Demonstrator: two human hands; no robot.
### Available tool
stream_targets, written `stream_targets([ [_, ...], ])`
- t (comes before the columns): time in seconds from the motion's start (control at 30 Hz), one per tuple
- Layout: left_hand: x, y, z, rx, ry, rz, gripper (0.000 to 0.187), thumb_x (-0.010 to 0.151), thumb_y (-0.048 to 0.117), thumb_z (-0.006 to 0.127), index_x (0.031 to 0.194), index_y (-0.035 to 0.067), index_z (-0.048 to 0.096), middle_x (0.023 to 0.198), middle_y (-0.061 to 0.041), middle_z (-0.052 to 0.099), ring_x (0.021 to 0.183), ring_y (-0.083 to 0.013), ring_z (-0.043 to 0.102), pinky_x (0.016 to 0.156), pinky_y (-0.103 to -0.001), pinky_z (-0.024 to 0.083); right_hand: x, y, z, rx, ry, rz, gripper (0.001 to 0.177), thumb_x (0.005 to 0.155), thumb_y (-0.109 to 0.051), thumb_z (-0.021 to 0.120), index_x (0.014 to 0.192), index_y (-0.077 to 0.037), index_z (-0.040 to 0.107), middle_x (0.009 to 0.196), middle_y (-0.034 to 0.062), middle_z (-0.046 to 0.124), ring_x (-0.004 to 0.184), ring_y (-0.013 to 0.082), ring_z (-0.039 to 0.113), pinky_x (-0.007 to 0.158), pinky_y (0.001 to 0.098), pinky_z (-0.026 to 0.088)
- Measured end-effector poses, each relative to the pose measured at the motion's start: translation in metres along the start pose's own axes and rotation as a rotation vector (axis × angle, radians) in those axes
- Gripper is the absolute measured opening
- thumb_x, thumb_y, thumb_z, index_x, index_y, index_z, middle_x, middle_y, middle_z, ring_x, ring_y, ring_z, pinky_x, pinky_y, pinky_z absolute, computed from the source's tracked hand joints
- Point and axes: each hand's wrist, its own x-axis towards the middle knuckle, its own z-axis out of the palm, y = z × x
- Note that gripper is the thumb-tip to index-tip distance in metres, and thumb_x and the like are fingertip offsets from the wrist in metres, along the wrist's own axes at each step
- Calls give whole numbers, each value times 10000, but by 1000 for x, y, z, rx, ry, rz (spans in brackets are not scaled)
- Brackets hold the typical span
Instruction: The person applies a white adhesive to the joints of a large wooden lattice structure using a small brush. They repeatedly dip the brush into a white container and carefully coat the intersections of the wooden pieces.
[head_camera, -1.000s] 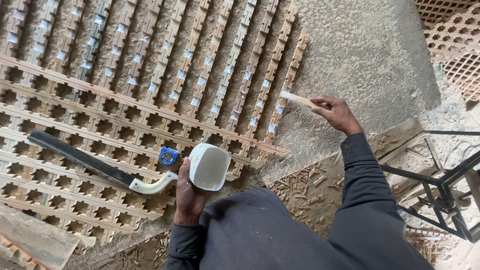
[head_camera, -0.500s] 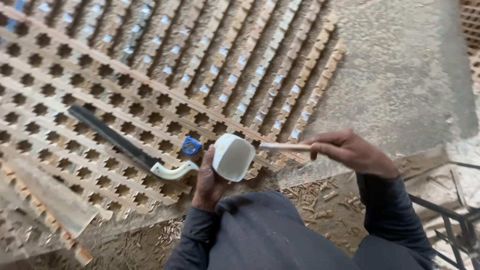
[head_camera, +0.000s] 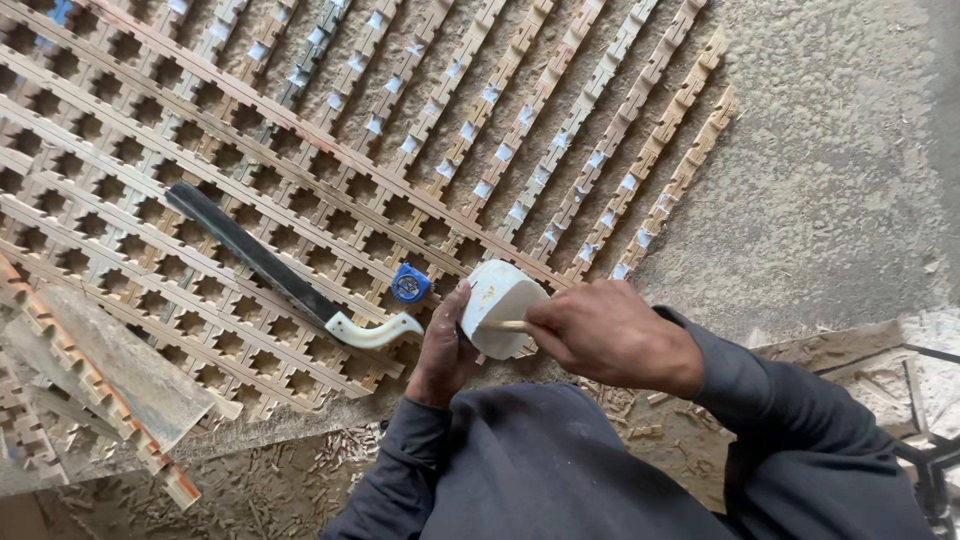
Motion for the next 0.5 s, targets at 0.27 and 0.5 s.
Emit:
stream_targets([
  [0.27,18,23,-1,-86,18,-29,417,962,316,691,1154,-54,696,1117,-282,733,956,-372,750,858,-551,612,25,26,-33,258,-107,-106,372,1012,-349,521,1263,-211,758,811,91,818,635,238,727,749,378,597],
  [0.5,68,42,-43,-248,-17,-25,473,1005,377,589,1274,-3,676,1232,-233,712,1028,-326,723,898,-489,603,91,97,-71,1108,99,-240,276,940,-153,656,849,35,836,618,219,672,392,141,401,343,268,341],
])
